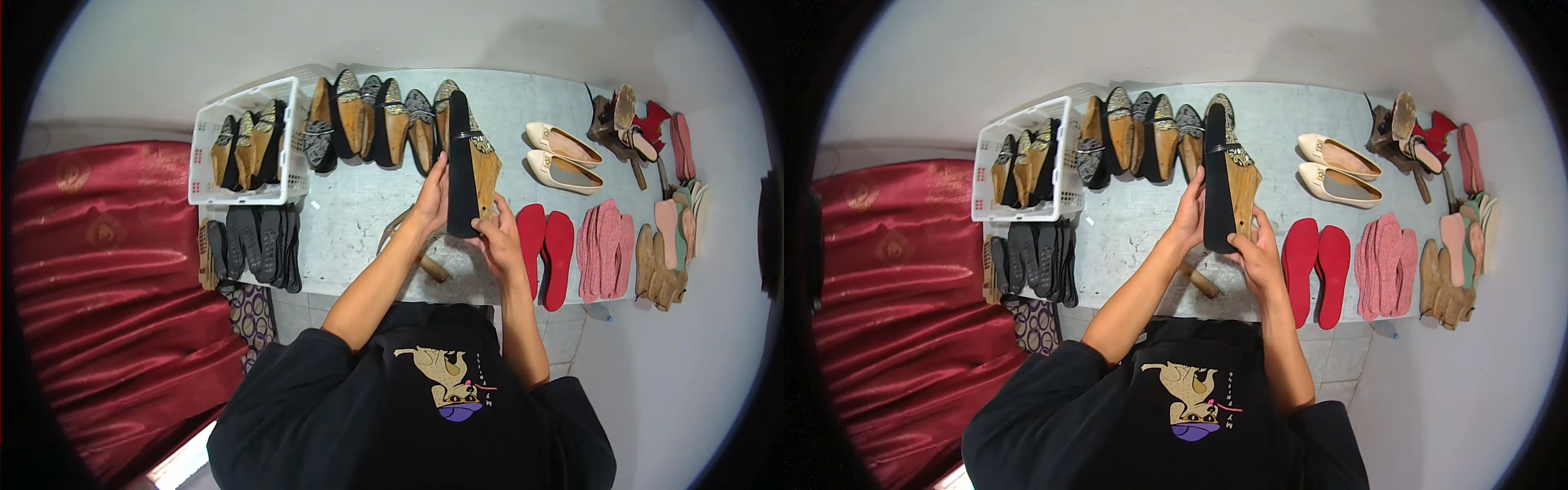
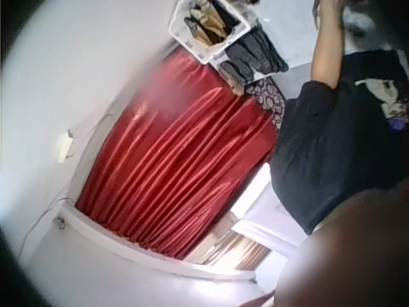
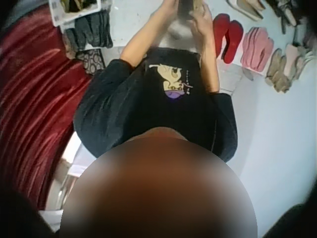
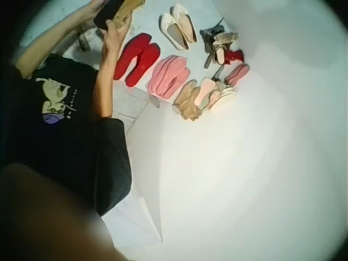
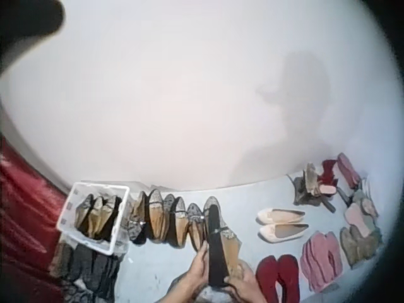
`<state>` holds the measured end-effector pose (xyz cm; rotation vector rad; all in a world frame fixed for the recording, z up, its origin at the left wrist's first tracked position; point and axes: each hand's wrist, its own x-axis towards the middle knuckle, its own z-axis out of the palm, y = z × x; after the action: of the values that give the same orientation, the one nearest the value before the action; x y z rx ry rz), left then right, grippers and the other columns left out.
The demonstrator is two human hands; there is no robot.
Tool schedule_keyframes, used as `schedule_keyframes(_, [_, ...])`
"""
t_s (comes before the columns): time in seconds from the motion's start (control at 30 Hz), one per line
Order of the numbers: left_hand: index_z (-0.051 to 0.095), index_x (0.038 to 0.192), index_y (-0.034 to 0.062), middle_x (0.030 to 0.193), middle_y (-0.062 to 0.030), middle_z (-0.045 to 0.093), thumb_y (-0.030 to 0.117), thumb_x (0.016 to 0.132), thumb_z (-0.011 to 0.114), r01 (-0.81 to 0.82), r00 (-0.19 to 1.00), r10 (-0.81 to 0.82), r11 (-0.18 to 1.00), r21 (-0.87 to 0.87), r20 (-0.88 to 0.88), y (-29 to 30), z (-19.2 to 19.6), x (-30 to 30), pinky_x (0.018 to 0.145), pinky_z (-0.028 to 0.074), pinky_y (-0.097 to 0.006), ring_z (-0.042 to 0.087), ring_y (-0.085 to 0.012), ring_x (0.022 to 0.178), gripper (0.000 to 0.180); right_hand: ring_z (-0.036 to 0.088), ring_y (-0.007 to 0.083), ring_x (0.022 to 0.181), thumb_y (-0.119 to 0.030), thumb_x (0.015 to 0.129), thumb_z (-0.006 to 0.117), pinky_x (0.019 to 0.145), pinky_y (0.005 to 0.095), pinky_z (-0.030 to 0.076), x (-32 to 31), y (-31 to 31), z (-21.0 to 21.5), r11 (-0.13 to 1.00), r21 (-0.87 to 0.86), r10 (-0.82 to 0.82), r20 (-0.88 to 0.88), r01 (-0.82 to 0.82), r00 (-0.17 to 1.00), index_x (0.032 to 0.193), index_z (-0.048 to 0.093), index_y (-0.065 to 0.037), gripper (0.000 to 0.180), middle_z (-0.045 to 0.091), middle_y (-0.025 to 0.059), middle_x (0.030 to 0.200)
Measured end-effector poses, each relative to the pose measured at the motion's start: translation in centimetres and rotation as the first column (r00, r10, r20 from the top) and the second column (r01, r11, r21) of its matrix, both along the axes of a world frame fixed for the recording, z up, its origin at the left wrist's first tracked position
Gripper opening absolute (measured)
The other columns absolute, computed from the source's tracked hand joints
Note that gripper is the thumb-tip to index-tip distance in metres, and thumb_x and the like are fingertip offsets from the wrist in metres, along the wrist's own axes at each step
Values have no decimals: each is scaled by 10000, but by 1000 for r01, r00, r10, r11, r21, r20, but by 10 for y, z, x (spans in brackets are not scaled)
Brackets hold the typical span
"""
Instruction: The person attaches or reinforces a shoe heel onto a shoe sole using a hammer.
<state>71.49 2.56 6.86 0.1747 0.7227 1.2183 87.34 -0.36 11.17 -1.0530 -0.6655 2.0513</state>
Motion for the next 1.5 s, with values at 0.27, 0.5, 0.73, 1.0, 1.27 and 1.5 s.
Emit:
schedule_keyframes(0.27, [476,1389,-9,1313,-143,601,470,976,432,-140,990,133,945,297,43,-50,78,-49,926,548,-375,631,-257,1113,634,623,230,1076,-109,835,415,890,424,552,-49,-52,29,988,78,146,-237,-131,961,1426,368,5,604,566,117,1245])
schedule_keyframes(0.5, [453,1383,49,1194,-84,605,393,1047,451,-71,954,152,953,296,-260,-120,95,-114,897,496,-270,605,-150,1054,481,372,273,1370,-197,937,510,1131,369,293,-143,-99,53,775,628,-193,128,71,973,1548,160,-7,729,336,185,1505])
schedule_keyframes(0.73, [440,1415,49,1270,-76,570,366,1075,374,7,985,49,950,313,-168,-189,105,-155,999,426,-282,555,-144,1140,469,450,223,1305,-228,1005,479,1106,324,330,-198,-115,92,719,681,-305,126,142,944,1491,343,0,554,459,160,1439])
schedule_keyframes(1.0, [506,1352,21,1238,-106,618,402,1069,365,-138,959,218,919,369,-182,-185,107,-172,947,478,-293,612,-170,1089,496,361,231,1383,-193,1017,461,1151,325,258,-223,-155,96,681,729,-274,158,75,949,1564,181,-30,636,325,179,1540])
schedule_keyframes(1.27, [555,1315,-2,1184,-131,666,475,1062,318,-235,951,293,894,382,-99,-182,112,-165,899,531,-316,667,-198,1013,590,409,217,1351,-99,1020,491,1115,324,329,-212,-162,95,730,678,-130,16,85,991,1579,100,-24,686,348,190,1525])
schedule_keyframes(1.5, [528,1367,17,1223,-133,652,627,1006,314,-388,895,438,855,346,-80,-214,98,-181,948,523,-347,660,-222,1049,740,442,220,1324,-118,1021,511,1105,319,342,-228,-162,91,729,674,130,33,-118,991,1578,114,-23,690,388,180,1502])
